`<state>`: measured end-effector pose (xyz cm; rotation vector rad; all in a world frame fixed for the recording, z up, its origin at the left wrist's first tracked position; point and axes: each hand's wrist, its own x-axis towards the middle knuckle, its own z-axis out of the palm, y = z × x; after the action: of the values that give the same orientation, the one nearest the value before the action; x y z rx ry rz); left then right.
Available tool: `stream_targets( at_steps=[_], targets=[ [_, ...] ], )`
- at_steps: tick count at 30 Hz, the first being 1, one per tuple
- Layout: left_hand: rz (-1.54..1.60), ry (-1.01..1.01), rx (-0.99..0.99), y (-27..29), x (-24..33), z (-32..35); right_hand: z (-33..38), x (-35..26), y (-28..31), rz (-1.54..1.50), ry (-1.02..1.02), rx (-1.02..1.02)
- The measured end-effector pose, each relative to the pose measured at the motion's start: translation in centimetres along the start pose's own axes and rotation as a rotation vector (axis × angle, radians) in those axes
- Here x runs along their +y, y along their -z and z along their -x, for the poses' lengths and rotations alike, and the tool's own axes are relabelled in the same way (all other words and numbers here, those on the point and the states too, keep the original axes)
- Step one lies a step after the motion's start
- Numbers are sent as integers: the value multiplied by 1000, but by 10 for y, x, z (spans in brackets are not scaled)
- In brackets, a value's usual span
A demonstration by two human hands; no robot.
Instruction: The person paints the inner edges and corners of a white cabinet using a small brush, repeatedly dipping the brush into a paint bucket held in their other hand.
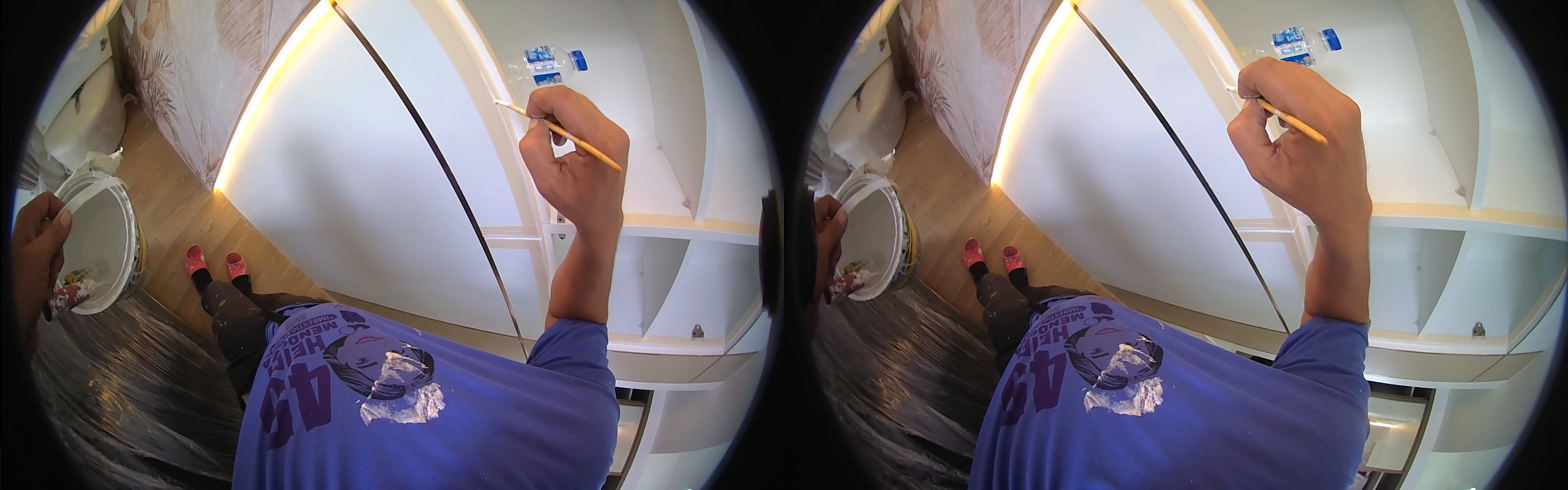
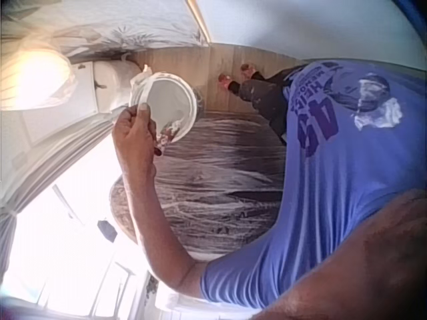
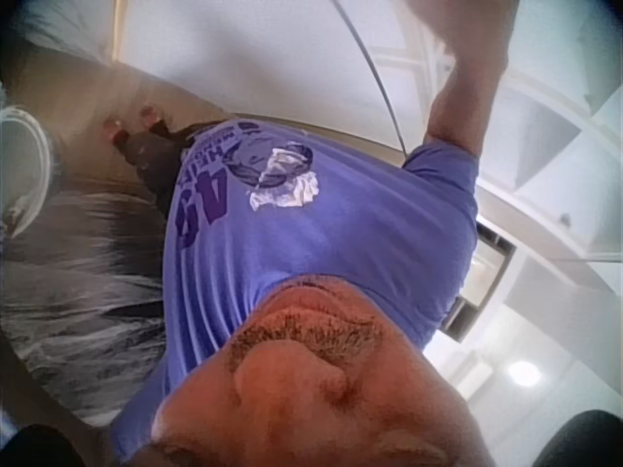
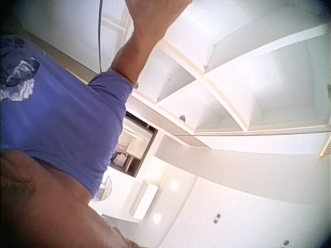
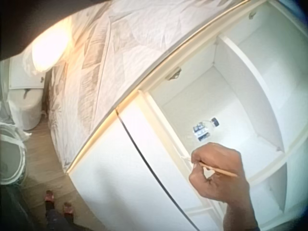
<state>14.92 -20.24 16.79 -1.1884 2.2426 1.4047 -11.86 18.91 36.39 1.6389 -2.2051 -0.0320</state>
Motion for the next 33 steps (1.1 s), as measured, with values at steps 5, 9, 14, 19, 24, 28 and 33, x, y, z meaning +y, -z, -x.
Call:
stream_targets(
  at_steps=[5, 9, 14, 19, 24, 28, 33],
  targets=[
    [44, 23, -14, 0, 3, 5, -1, 0, -3, -12, 9, 29],
    [38, -22, -1, 0, -5, -3, 3, 0, 0, -21, -23, -14],
    [6, 35, -5, 1, 10, 7, 5, -4, 8, -17, -58, -60],
    [9, 46, -2, 2, 11, 6, 3, -1, 1, -45, -13, 6],
    [16, -1, -7, 1, -1, -2, 7, -3, 5, -13, -49, -58],
    [48, 41, 3, 0, 4, 3, 6, -6, 8, -23, -48, -59],
    [40, 79, 11, -2, 15, 9, 5, -4, 7, -3, -65, -87]
  ],
)
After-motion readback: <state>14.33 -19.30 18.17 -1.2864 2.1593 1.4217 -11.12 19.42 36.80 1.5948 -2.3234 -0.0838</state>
